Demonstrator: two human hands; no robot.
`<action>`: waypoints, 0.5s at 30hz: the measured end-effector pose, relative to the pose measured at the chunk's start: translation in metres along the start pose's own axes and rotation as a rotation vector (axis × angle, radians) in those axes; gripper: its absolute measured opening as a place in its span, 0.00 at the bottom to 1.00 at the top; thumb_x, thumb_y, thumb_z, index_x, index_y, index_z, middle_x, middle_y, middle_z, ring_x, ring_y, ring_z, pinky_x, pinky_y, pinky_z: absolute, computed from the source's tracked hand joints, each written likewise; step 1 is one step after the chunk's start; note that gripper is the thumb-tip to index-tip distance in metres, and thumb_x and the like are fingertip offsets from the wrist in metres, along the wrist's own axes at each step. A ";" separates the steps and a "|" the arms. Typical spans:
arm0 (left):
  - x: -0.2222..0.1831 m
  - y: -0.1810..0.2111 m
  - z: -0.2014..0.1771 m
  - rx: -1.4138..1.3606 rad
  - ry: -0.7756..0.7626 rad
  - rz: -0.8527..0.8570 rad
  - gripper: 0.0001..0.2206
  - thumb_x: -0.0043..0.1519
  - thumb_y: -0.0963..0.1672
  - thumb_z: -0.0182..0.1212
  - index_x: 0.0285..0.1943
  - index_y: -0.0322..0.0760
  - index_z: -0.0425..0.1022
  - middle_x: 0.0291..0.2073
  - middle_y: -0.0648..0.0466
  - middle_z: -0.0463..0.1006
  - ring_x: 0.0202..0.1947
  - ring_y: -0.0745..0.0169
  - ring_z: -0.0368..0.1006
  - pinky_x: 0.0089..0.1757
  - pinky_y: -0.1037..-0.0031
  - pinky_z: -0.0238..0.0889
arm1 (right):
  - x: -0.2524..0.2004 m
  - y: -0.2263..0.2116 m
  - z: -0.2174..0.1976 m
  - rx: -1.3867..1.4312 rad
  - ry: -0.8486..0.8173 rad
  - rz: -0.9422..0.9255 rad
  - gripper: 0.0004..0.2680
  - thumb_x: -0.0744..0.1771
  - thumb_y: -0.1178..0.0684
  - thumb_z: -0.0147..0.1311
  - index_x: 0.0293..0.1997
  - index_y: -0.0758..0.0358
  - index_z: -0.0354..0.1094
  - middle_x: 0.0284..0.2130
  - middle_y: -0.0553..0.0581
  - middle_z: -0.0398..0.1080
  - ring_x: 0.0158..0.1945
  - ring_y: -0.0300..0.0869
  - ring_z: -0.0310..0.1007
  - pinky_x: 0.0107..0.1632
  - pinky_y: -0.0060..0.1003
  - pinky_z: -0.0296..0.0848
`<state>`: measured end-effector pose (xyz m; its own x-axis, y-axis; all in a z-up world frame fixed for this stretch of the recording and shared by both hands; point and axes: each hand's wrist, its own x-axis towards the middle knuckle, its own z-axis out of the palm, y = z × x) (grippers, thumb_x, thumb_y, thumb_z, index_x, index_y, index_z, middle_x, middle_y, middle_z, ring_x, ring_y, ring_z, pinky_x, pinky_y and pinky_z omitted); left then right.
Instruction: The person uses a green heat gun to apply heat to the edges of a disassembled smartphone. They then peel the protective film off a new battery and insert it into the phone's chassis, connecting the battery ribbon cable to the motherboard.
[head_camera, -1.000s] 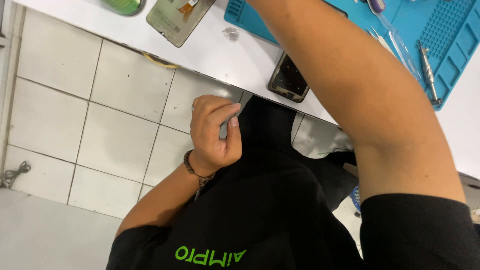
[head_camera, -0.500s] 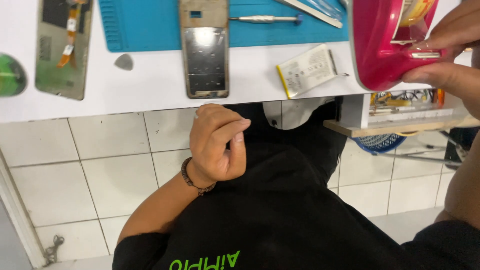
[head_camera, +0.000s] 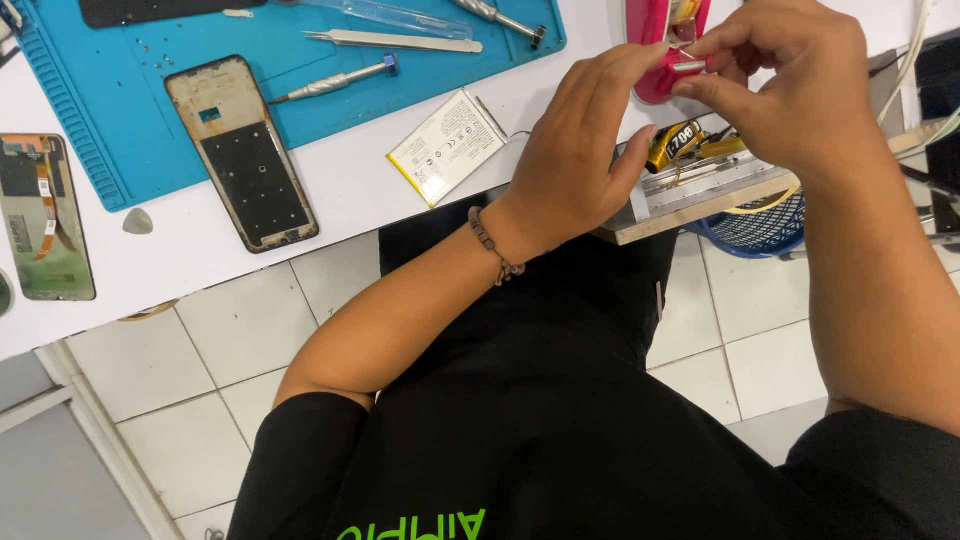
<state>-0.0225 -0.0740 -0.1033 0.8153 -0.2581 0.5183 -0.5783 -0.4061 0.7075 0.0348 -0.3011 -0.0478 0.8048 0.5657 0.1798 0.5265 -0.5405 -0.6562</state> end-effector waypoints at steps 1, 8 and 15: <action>0.002 0.000 0.004 0.002 -0.011 0.002 0.23 0.73 0.40 0.59 0.74 0.35 0.54 0.69 0.46 0.68 0.71 0.46 0.69 0.71 0.59 0.68 | 0.003 -0.006 -0.001 0.006 0.009 0.005 0.08 0.74 0.66 0.74 0.53 0.78 0.76 0.39 0.64 0.71 0.42 0.46 0.67 0.48 0.38 0.70; 0.002 -0.006 0.018 0.136 -0.080 -0.019 0.30 0.74 0.42 0.63 0.78 0.38 0.46 0.72 0.48 0.66 0.68 0.53 0.71 0.63 0.67 0.76 | 0.017 -0.001 0.001 0.419 -0.013 0.513 0.04 0.77 0.59 0.55 0.47 0.62 0.68 0.35 0.50 0.67 0.34 0.34 0.62 0.37 0.28 0.63; 0.007 -0.005 0.008 0.277 -0.124 0.030 0.35 0.70 0.38 0.64 0.80 0.41 0.42 0.66 0.49 0.73 0.63 0.51 0.73 0.55 0.65 0.74 | -0.004 -0.040 -0.006 0.485 0.127 0.677 0.05 0.74 0.61 0.55 0.42 0.63 0.71 0.19 0.48 0.56 0.24 0.32 0.52 0.29 0.28 0.52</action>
<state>-0.0138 -0.0806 -0.1066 0.8053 -0.3714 0.4621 -0.5861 -0.6160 0.5264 0.0123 -0.2855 -0.0180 0.9443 0.1258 -0.3041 -0.2338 -0.3941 -0.8889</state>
